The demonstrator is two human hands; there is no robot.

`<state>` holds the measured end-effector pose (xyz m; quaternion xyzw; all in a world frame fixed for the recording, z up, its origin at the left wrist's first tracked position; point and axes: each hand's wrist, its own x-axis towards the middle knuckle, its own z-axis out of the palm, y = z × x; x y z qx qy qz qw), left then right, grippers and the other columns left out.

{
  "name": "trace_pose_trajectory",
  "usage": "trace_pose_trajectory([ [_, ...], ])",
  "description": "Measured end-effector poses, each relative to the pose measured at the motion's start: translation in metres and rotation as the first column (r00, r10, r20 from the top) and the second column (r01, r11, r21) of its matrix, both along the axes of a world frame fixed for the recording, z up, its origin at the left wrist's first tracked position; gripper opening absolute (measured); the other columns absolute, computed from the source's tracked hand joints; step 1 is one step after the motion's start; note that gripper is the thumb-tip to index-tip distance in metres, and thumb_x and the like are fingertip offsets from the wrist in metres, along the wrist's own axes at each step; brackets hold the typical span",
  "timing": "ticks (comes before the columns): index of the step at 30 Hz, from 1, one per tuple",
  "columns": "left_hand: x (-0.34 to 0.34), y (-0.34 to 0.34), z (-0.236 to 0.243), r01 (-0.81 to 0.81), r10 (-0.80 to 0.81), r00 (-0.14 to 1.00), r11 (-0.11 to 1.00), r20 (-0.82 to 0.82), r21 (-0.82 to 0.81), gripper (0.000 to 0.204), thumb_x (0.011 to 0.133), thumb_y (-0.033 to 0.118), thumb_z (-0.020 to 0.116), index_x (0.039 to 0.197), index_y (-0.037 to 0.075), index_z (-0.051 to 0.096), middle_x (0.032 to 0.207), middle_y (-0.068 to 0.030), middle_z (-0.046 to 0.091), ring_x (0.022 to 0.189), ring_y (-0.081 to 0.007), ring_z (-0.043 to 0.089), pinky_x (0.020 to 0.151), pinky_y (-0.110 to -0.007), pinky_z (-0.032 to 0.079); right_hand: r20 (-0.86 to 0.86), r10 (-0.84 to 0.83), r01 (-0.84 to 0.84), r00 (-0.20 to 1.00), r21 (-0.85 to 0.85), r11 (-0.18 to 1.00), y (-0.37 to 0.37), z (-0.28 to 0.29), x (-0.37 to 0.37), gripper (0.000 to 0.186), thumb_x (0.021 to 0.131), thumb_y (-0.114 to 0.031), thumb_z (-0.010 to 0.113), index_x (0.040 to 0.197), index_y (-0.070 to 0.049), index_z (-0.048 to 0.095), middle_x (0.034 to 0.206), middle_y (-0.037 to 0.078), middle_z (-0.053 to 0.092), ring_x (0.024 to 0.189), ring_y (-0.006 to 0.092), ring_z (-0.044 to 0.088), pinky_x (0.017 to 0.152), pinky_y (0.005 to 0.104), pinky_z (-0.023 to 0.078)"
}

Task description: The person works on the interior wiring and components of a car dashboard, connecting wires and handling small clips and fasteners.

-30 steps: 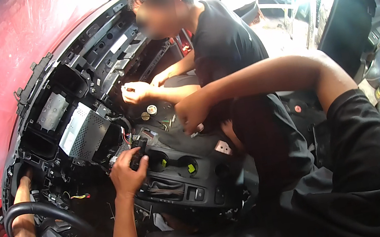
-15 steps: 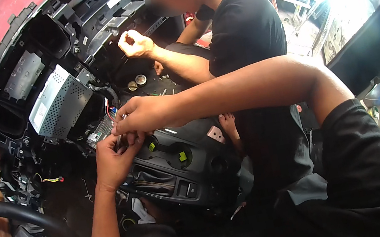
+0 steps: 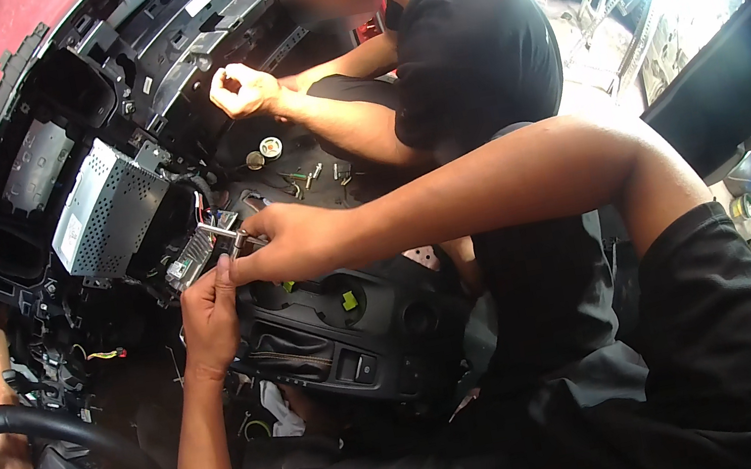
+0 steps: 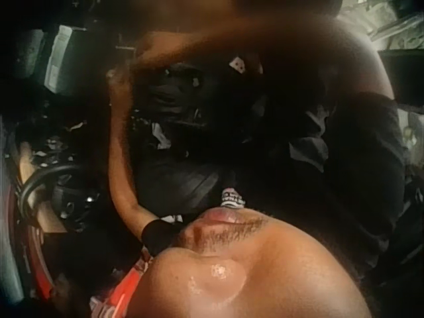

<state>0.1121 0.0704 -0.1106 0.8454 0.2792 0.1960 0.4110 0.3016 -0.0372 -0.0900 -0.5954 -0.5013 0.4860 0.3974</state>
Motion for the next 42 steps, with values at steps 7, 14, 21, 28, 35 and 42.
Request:
trace_pose_trajectory([
  [7,-0.017,-0.014,0.01,0.021,-0.019,0.999,0.998,-0.039,0.055,0.046,0.108,0.034,0.049,0.082,-0.002,0.062,0.067,0.003,0.049,0.064,-0.0053,0.039,0.057,-0.027,0.03,-0.309,0.001,0.029,0.951,0.09,0.996,-0.002,0.002,-0.021,0.043,0.101,-0.04,0.051,0.108,-0.001,0.067,0.088,0.011,0.07,0.076,0.0171,0.067,0.073,0.034,0.052],
  [14,-0.043,-0.053,0.065,-0.155,0.156,0.988,0.965,0.014,0.209,0.04,0.106,0.031,0.051,0.084,0.0,0.062,0.071,0.0043,0.047,0.065,-0.0051,0.039,0.057,-0.025,0.028,-0.306,0.208,-0.099,0.929,0.336,0.937,-0.012,0.043,-0.033,0.031,0.103,-0.027,0.051,0.103,-0.001,0.068,0.077,0.008,0.07,0.067,0.0159,0.068,0.063,0.0344,0.053],
  [21,-0.048,-0.051,0.105,-0.075,0.049,0.993,0.96,0.105,0.269,0.028,0.095,0.027,0.061,0.089,0.0,0.062,0.077,0.0013,0.052,0.063,-0.0052,0.042,0.056,-0.024,0.031,-0.251,0.28,-0.16,0.926,0.412,0.897,-0.021,0.06,-0.038,0.026,0.1,-0.018,0.051,0.105,0.001,0.067,0.082,0.011,0.072,0.07,0.0184,0.071,0.064,0.0344,0.055],
  [28,-0.055,-0.045,0.079,-0.148,0.107,0.975,0.967,0.192,0.208,0.025,0.094,0.024,0.059,0.097,-0.001,0.064,0.08,0.0012,0.054,0.065,-0.005,0.044,0.056,-0.023,0.032,-0.067,0.196,-0.142,0.978,0.471,0.871,-0.006,0.046,-0.044,0.024,0.097,-0.017,0.056,0.108,0.001,0.067,0.087,0.015,0.073,0.083,0.0266,0.073,0.076,0.0388,0.056],
  [35,-0.061,-0.064,0.064,-0.064,0.011,0.994,0.857,0.106,0.512,0.03,0.096,0.022,0.055,0.105,-0.004,0.067,0.079,-0.0038,0.06,0.061,-0.0085,0.049,0.054,-0.024,0.035,0.017,0.261,-0.249,0.965,0.358,0.9,-0.013,0.017,-0.056,0.024,0.094,-0.019,0.061,0.108,-0.001,0.07,0.09,0.018,0.073,0.089,0.0288,0.072,0.079,0.0401,0.054],
  [42,-0.061,-0.065,0.072,-0.195,0.137,0.973,0.921,0.186,0.338,0.029,0.1,0.013,0.047,0.105,-0.005,0.07,0.074,-0.005,0.059,0.064,-0.0109,0.056,0.056,-0.026,0.04,0.061,0.293,-0.283,0.954,0.497,0.82,-0.024,0.019,-0.057,0.021,0.092,-0.014,0.06,0.107,-0.001,0.067,0.089,0.017,0.072,0.084,0.0269,0.071,0.077,0.0388,0.053],
])
